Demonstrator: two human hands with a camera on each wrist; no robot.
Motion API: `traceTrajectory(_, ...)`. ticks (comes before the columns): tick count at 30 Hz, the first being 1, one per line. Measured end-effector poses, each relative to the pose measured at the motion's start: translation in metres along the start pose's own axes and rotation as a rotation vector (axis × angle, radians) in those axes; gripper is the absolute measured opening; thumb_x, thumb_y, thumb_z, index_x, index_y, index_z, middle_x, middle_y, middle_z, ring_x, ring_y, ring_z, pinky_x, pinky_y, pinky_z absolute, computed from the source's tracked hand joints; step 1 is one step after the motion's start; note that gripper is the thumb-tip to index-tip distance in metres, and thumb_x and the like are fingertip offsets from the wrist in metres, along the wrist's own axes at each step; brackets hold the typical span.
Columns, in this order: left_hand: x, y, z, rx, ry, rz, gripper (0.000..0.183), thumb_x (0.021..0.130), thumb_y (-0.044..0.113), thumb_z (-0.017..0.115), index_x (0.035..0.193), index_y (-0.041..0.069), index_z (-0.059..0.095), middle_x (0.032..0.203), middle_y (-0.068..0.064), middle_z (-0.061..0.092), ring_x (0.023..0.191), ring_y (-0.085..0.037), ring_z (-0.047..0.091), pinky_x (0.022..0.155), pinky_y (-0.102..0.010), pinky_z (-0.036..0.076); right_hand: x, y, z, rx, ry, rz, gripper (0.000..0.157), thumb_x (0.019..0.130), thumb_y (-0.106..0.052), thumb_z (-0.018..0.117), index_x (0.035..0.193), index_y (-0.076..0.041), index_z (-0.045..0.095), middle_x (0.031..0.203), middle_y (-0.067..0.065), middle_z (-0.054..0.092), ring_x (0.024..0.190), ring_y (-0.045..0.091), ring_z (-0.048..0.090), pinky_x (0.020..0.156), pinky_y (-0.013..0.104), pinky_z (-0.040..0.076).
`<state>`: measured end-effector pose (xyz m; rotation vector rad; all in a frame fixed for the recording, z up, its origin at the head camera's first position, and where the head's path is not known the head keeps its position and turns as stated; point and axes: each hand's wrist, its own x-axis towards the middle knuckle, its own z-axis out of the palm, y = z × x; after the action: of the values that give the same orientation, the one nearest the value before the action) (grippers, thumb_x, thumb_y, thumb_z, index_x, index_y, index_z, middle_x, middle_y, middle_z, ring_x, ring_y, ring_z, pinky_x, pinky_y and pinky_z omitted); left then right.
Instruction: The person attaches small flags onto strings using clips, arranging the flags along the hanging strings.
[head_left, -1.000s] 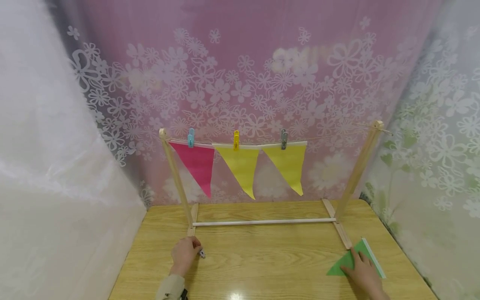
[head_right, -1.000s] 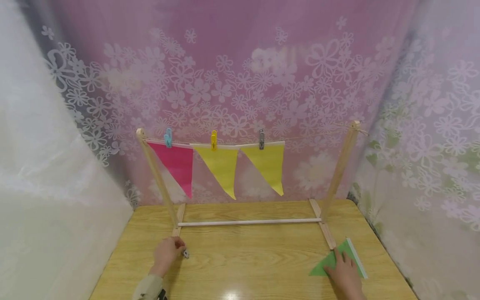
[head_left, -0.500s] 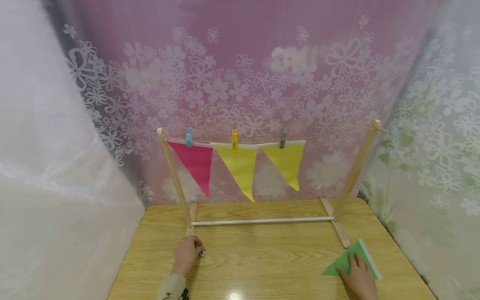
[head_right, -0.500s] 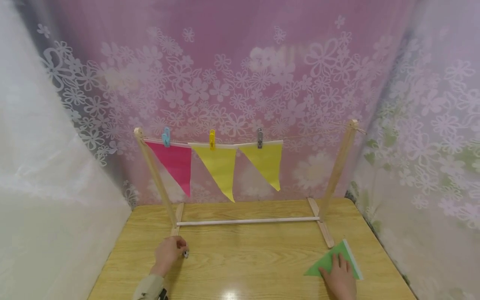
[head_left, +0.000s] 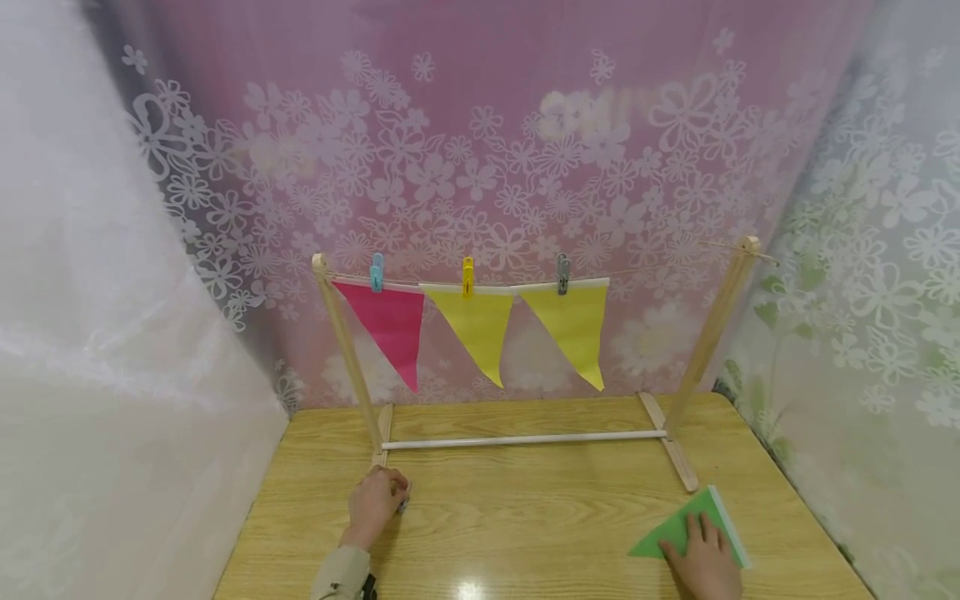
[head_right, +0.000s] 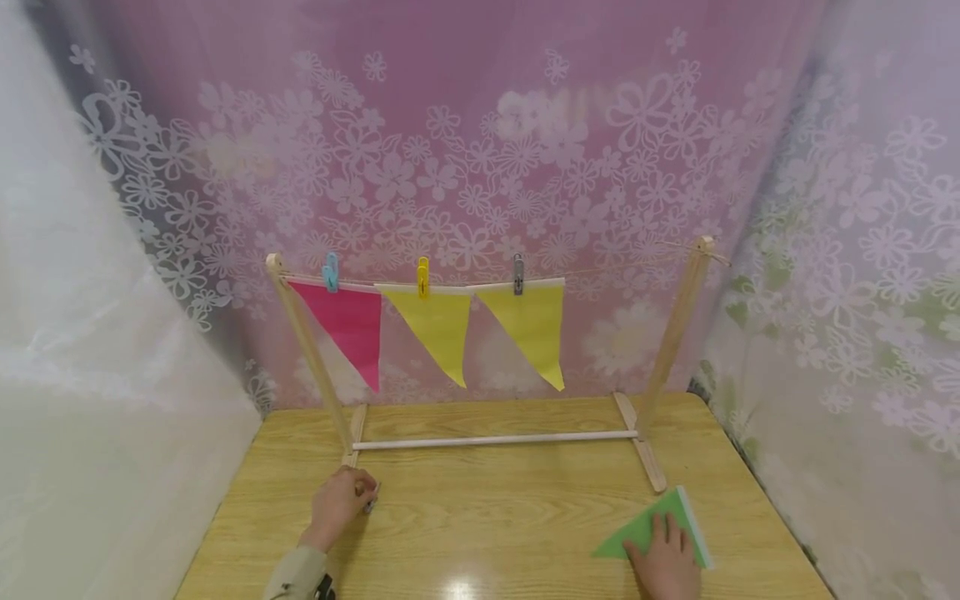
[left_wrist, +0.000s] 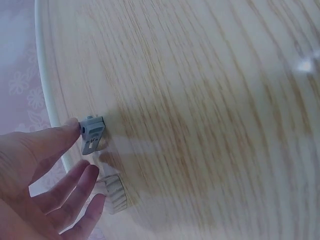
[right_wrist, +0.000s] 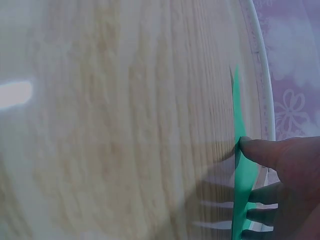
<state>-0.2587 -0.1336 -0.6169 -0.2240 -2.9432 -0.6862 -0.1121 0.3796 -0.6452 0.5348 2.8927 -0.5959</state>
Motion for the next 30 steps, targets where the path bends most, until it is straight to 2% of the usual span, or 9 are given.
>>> traceTrajectory(5,0.0,0.002,0.0,-0.029,-0.009,0.008,0.007,0.084,0.017,0.084,0.084,0.016,0.077,0.074,0.005,0.058,0.06,-0.008,0.048,0.048,-0.024,0.04,-0.005,-0.006,0.008,-0.017,-0.012,-0.005,0.11,0.093,-0.074,0.05,0.147,0.018,0.028,0.151,0.043,0.019,0.133,0.066,0.024,0.097,0.078,0.036)
traceTrajectory(12,0.0,0.002,0.001,-0.05,0.005,0.039,0.007,0.086,0.017,0.083,0.085,0.014,0.077,0.069,0.007,0.055,0.054,-0.007,0.044,0.044,-0.024,0.036,-0.011,-0.022,0.015,-0.032,0.008,-0.003,0.103,0.093,-0.07,0.054,0.147,0.014,0.034,0.151,0.042,0.022,0.132,0.065,0.028,0.096,0.078,0.037)
traceTrajectory(16,0.001,0.002,0.002,-0.048,-0.002,0.027,0.02,0.084,0.02,0.085,0.099,0.01,0.076,0.069,0.006,0.055,0.054,-0.008,0.043,0.044,-0.025,0.036,-0.014,-0.035,0.018,-0.036,0.029,-0.036,0.095,0.094,-0.061,0.061,0.147,0.013,0.036,0.15,0.042,0.025,0.13,0.064,0.03,0.096,0.077,0.039)
traceTrajectory(21,0.003,0.003,0.003,-0.031,0.001,0.001,0.039,0.081,0.027,0.087,0.109,0.005,0.072,0.08,0.001,0.065,0.061,-0.011,0.054,0.05,-0.03,0.046,-0.016,-0.05,0.022,-0.054,0.066,-0.124,0.087,0.094,-0.05,0.067,0.145,0.014,0.038,0.148,0.042,0.029,0.129,0.064,0.033,0.093,0.078,0.041)
traceTrajectory(24,0.004,0.004,0.003,-0.024,-0.016,-0.022,0.042,0.081,0.031,0.087,0.107,0.003,0.07,0.083,-0.002,0.067,0.064,-0.013,0.059,0.053,-0.032,0.05,-0.015,-0.058,0.024,-0.058,0.076,-0.167,0.085,0.093,-0.046,0.07,0.144,0.014,0.04,0.148,0.041,0.031,0.13,0.065,0.033,0.092,0.079,0.04)
traceTrajectory(30,0.007,0.01,0.001,-0.014,-0.047,-0.066,0.04,0.08,0.032,0.087,0.092,0.001,0.065,0.079,-0.008,0.063,0.063,-0.02,0.06,0.053,-0.036,0.051,-0.01,-0.066,0.02,-0.071,0.089,-0.225,0.083,0.09,-0.042,0.075,0.142,0.013,0.044,0.147,0.041,0.034,0.128,0.065,0.036,0.092,0.08,0.039)
